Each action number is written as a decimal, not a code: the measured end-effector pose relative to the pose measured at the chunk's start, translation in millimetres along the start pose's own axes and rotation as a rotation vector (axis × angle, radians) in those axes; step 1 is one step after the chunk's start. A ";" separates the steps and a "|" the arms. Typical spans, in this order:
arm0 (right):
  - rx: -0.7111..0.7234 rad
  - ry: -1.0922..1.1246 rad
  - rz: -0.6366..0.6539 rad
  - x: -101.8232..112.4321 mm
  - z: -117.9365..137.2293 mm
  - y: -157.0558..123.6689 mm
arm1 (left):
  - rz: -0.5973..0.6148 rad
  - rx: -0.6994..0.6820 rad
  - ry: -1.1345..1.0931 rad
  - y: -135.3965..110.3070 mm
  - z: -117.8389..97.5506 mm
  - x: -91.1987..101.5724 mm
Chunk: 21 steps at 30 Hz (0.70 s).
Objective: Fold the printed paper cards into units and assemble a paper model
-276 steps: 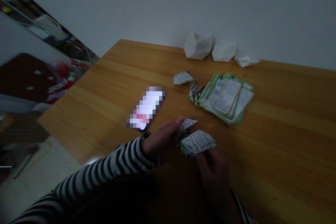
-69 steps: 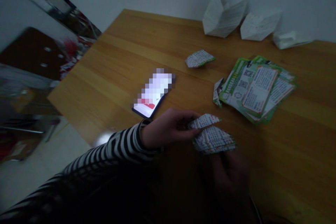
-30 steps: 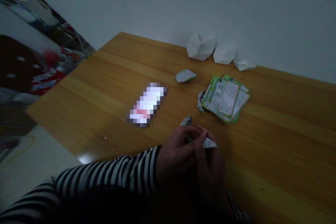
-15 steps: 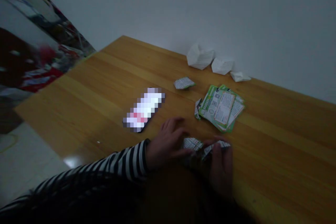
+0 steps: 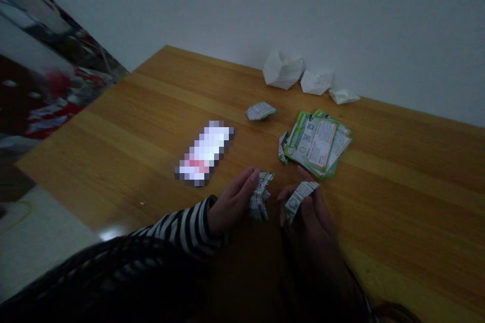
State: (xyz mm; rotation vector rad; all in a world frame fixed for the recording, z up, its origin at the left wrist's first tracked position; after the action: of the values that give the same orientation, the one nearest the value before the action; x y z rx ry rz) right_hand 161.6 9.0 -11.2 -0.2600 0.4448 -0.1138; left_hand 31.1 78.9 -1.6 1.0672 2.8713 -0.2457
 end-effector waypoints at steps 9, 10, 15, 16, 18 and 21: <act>-0.163 -0.076 -0.033 9.6 -18.7 -0.1 | -0.028 -0.058 0.012 -6.2 -7.0 -3.8; -0.161 -0.090 -0.053 11.1 -17.7 -0.4 | -0.033 -0.063 0.026 -6.9 -8.2 -3.5; -0.201 -0.113 -0.024 7.8 -17.0 -3.0 | -0.013 -0.074 0.070 -7.3 -9.9 -6.1; -0.211 -0.124 -0.013 6.5 -17.0 -3.4 | -0.007 -0.071 0.071 -7.1 -9.5 -6.6; -0.218 -0.151 -0.010 4.9 -16.5 -4.2 | 0.001 -0.060 0.079 -6.8 -8.7 -7.1; -0.208 -0.172 -0.035 3.7 -16.0 -5.2 | 0.016 -0.050 0.098 -6.7 -9.2 -7.9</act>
State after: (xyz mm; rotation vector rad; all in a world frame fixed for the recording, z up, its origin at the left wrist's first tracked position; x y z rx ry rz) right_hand 157.7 -0.2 -25.2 -0.4781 0.2813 -0.0788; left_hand 32.5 70.5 9.2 1.1228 2.9362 -0.1239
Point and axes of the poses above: each hand's wrist, its own y-axis towards the middle knuckle, its own x-axis out of the back of the hand, z = x × y, the point moved 9 cm from there along y, towards the middle knuckle, and after that the axes turned 12 degrees about z, right-handed, at the moved point
